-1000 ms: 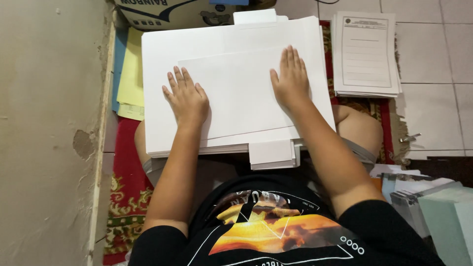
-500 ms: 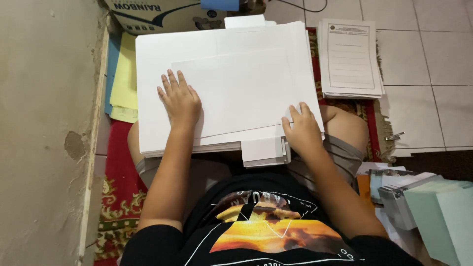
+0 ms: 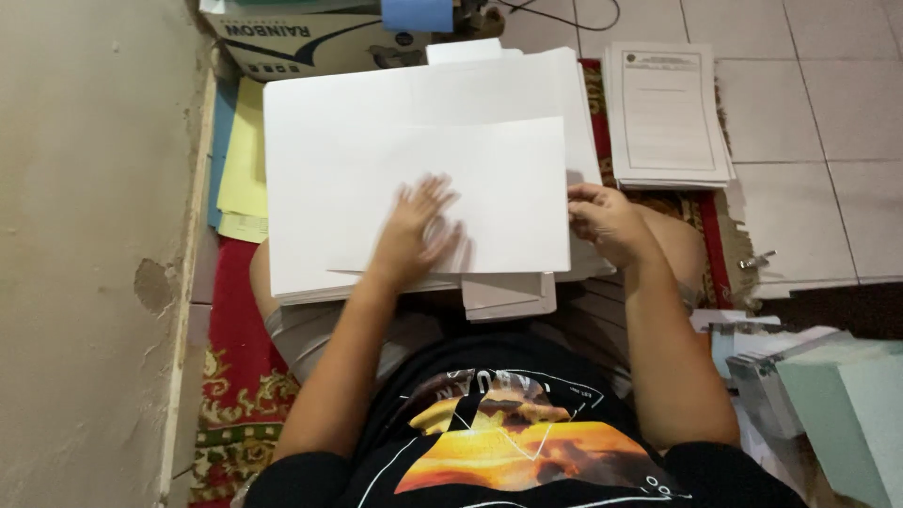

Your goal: The person aligns and stacks large sheets of white paper on the floor.

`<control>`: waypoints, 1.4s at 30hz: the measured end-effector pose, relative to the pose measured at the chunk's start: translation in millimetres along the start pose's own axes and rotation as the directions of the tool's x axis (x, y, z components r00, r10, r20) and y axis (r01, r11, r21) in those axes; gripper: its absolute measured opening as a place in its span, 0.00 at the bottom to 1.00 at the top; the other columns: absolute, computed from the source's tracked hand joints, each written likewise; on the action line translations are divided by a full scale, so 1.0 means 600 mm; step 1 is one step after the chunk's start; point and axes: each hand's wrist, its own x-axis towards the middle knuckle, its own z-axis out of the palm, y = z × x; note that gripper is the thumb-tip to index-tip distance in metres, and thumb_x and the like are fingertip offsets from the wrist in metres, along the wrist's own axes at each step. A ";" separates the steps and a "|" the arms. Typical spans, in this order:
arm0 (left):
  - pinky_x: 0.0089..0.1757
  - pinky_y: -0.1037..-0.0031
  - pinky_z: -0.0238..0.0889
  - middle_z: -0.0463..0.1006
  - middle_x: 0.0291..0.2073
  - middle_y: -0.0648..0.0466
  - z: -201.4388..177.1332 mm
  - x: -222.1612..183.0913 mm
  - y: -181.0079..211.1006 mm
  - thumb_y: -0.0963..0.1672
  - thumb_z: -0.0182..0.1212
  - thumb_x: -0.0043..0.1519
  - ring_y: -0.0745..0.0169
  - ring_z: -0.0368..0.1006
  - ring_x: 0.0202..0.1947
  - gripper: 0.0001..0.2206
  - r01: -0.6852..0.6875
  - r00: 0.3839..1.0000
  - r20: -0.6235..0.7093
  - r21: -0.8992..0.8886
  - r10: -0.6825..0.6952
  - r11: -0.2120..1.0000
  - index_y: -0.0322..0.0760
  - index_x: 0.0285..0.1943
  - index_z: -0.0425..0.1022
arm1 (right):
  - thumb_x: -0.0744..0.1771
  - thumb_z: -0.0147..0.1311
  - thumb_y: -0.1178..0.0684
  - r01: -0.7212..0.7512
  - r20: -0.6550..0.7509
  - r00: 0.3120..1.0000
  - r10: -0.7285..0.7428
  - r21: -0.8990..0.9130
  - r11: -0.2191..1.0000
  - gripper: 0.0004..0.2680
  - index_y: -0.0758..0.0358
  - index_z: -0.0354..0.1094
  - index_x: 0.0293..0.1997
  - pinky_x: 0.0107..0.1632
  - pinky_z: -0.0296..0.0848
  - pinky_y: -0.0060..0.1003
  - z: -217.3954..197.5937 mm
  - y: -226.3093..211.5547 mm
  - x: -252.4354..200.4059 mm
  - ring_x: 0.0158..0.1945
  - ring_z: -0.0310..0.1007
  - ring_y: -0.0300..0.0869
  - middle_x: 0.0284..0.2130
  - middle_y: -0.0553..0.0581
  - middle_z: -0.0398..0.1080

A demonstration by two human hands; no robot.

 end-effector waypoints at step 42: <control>0.41 0.56 0.69 0.77 0.28 0.47 0.164 0.205 0.015 0.39 0.55 0.64 0.43 0.75 0.33 0.13 0.102 0.986 -0.124 -0.047 -0.107 0.994 0.37 0.58 0.73 | 0.68 0.64 0.42 0.374 -0.825 0.553 0.116 0.370 0.851 0.12 0.44 0.59 0.42 0.20 0.62 0.24 -0.354 0.141 0.104 0.20 0.70 0.41 0.28 0.51 0.66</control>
